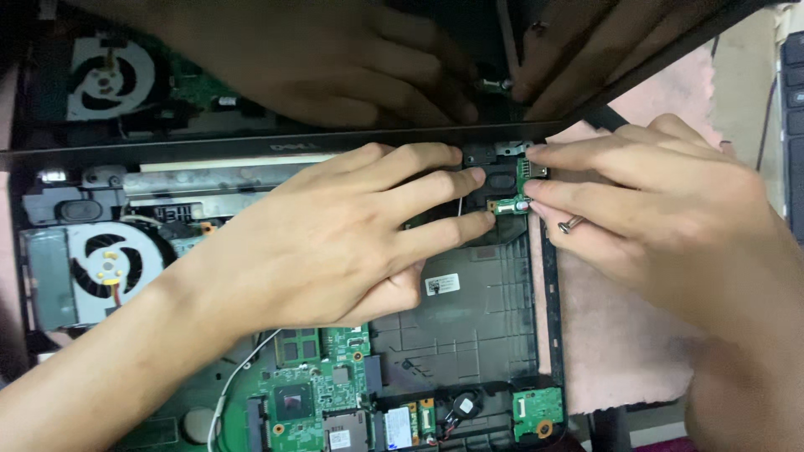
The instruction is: The person uses a screwdriver to remove screws from the side of a disassembled laptop. They then disconnect a white ribbon cable from the motherboard and carefully route it through the laptop's hinge area to the screen assembly.
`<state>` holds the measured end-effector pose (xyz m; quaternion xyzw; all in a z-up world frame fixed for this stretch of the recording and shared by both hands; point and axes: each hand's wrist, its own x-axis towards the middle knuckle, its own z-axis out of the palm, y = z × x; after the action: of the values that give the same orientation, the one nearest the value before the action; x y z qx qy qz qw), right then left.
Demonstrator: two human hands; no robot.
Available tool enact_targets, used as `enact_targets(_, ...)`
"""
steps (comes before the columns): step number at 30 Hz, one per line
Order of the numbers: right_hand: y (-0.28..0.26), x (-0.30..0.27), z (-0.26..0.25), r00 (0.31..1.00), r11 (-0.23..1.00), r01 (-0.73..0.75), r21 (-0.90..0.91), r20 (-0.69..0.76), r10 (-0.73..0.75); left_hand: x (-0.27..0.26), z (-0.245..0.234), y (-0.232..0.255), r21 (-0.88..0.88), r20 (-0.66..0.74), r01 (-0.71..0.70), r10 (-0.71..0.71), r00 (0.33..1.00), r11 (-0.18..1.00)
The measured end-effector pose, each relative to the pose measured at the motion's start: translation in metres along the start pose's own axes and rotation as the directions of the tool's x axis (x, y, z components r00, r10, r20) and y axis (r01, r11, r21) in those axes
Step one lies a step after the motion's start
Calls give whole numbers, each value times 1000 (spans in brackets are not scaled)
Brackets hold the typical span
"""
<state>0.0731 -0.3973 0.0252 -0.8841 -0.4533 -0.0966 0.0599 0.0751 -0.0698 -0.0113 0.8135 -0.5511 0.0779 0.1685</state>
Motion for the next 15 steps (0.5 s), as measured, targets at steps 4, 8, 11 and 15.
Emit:
enact_targets(4, -3, -4, 2, 1000, 1000, -25, 3, -17, 25, -1, 1, 3, 25, -3, 18, -18, 1000, 1000)
enact_targets(8, -7, 0, 0, 999, 992, -37, -116, 11, 39, 0, 3, 5, 59, -64, 12, -8, 998, 998)
enact_targets(11, -6, 2, -3, 998, 987, -25, -160, 48, 33, 1, 5, 8, 144, -62, 32, -24, 998, 989)
enact_targets(15, 3, -3, 1, 999, 991, -11, -131, 42, 17, 9, 1, 13, 428, -13, 20, -16, 1000, 904)
